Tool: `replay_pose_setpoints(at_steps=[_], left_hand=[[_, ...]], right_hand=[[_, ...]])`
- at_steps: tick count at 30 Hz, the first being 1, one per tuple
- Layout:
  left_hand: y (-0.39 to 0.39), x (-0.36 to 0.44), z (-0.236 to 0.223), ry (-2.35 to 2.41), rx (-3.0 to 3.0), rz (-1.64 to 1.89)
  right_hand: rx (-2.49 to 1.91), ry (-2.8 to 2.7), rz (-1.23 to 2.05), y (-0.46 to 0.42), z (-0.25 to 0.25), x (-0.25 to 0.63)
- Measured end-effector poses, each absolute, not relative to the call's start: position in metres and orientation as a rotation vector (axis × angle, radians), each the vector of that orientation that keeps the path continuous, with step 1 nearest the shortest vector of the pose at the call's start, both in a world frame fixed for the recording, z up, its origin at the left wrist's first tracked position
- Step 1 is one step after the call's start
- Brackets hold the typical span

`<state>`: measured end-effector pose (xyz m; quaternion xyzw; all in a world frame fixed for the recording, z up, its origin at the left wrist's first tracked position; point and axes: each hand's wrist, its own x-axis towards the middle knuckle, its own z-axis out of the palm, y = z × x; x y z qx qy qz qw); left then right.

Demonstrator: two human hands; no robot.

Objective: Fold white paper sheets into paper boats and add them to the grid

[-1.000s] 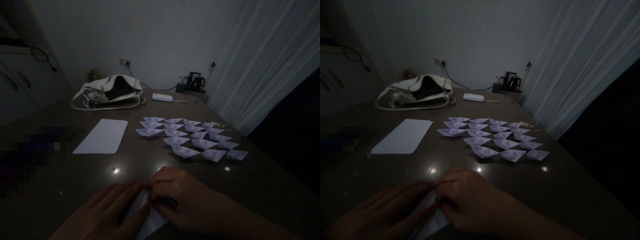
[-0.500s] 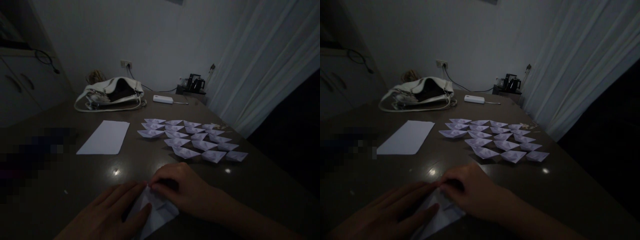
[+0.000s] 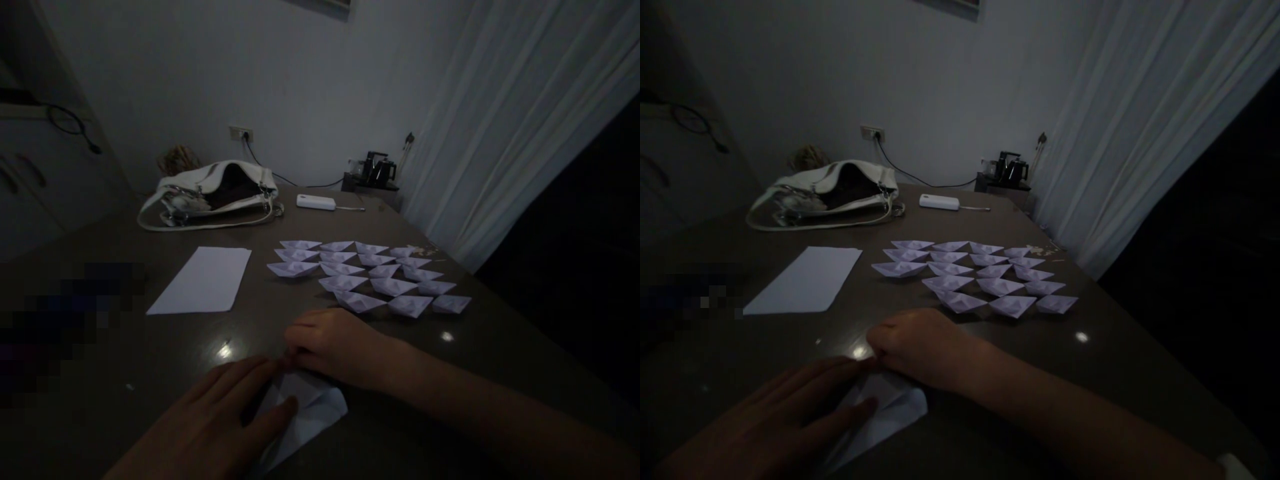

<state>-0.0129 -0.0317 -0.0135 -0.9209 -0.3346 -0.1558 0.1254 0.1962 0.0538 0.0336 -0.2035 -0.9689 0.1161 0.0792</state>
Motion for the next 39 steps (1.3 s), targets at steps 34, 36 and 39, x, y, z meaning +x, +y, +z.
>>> replay_pose_setpoints(at_steps=[34,36,39], left_hand=[[-0.031,-0.018,-0.026,-0.971,-2.643,-0.481],[-0.030,-0.019,-0.025,-0.927,-2.657,-0.439],[-0.029,-0.019,-0.026,-0.952,-2.673,-0.444]], right_hand=[[-0.703,-2.943,0.382,0.033,0.041,0.253],[-0.696,-2.910,0.400,0.033,0.046,0.255],[-0.643,-2.828,0.421,0.032,0.054,0.251]])
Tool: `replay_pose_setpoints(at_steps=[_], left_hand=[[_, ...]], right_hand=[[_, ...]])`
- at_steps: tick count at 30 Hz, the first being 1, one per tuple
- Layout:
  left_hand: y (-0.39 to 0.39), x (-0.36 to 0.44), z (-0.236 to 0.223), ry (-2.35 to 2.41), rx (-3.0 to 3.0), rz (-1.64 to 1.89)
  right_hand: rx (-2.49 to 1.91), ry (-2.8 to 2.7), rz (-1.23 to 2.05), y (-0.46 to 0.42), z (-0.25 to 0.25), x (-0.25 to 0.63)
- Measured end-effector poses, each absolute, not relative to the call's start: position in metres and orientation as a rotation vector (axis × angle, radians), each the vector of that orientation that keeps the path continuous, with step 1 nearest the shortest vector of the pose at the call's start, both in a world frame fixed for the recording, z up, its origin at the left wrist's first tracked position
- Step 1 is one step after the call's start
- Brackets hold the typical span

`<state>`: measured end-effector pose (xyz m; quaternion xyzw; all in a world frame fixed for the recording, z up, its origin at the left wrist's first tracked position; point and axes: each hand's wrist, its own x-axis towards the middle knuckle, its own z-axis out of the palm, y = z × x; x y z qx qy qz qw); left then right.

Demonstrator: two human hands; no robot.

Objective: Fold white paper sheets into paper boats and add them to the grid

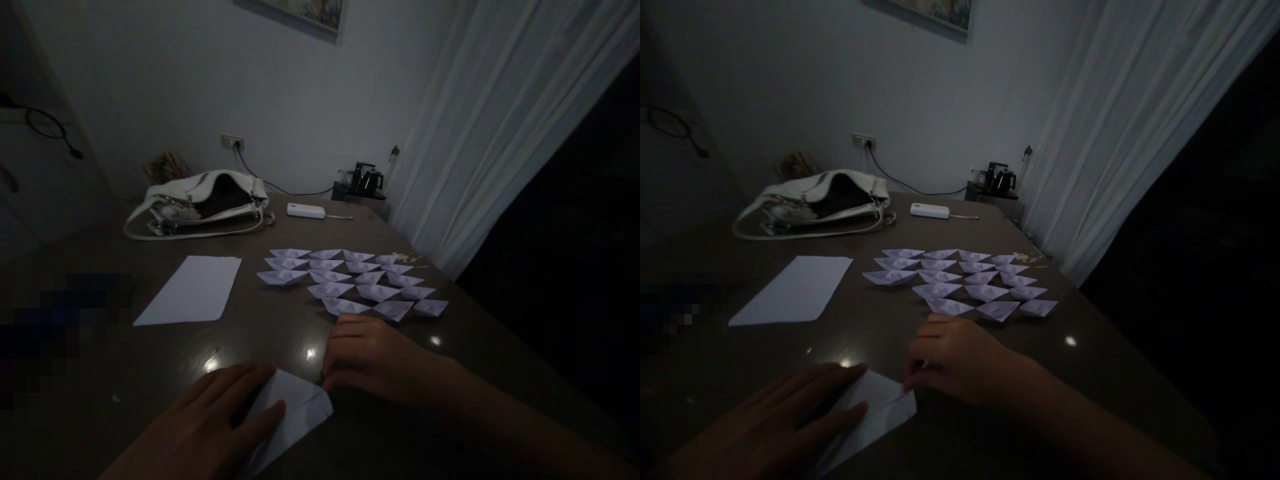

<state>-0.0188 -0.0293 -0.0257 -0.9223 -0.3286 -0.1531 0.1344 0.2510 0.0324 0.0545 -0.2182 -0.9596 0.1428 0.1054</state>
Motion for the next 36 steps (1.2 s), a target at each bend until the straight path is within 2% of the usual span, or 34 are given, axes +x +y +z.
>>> replay_pose_setpoints(at_steps=[3,8,13,25,36], left_hand=[[-0.029,-0.017,-0.026,-1.015,-2.665,-0.502],[-0.027,-0.015,-0.019,-0.991,-2.720,-0.468],[-0.028,-0.008,-0.007,-1.098,-2.769,-0.465],[-0.031,-0.006,-0.004,-1.126,-2.829,-0.459],[-0.030,-0.006,0.000,-1.131,-2.850,-0.468]], right_hand=[[-0.598,-2.827,0.334,0.033,0.057,0.236],[-0.484,-2.945,-0.058,0.039,0.044,0.204],[-0.515,-2.898,-0.172,0.050,0.031,0.192],[-0.612,-2.910,-0.109,0.041,0.030,0.209],[-0.832,-2.890,0.309,0.024,0.039,0.257]])
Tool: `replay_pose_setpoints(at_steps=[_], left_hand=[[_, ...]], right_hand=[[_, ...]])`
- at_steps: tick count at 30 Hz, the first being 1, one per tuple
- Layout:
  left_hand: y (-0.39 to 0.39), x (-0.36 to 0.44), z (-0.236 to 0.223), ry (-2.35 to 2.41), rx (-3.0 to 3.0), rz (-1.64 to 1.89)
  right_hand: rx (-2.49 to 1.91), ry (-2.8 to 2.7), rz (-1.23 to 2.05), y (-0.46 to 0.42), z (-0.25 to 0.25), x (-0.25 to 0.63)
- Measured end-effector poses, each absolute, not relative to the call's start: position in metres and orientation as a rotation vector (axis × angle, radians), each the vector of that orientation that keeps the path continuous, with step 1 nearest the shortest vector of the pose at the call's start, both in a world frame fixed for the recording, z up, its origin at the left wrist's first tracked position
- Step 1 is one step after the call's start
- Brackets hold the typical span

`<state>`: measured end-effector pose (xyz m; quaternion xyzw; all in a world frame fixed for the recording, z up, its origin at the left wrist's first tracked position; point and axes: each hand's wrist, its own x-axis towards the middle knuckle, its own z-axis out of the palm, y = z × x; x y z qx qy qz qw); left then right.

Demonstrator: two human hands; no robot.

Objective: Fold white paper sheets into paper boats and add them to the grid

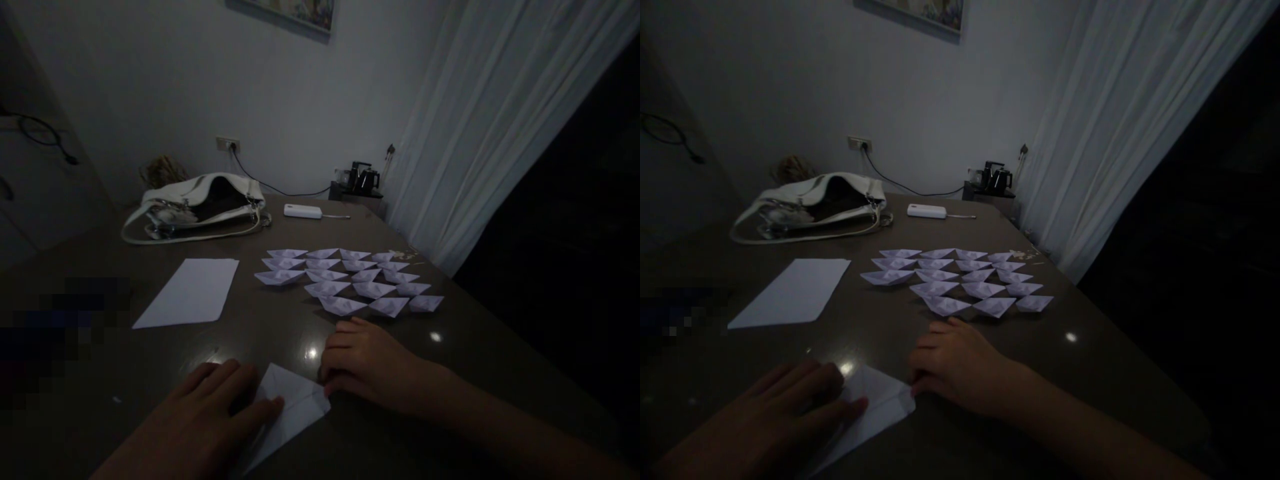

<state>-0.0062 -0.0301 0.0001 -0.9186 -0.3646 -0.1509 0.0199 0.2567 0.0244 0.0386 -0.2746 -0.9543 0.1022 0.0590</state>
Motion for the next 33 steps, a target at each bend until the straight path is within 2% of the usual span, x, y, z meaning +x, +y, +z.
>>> replay_pose_setpoints(at_steps=[9,13,19,33], left_hand=[[-0.027,-0.004,0.010,-1.135,-2.823,-0.485],[-0.027,-0.004,0.012,-1.168,-2.840,-0.517],[-0.026,-0.005,0.022,-1.160,-2.963,-0.444],[-0.030,-0.010,0.003,-1.363,-3.024,-0.639]], right_hand=[[-0.590,-2.819,0.661,0.018,0.051,0.230],[-0.676,-2.820,0.718,0.013,0.049,0.227],[-0.760,-2.824,0.696,0.008,0.046,0.234],[-0.730,-2.862,0.616,0.005,0.044,0.232]])
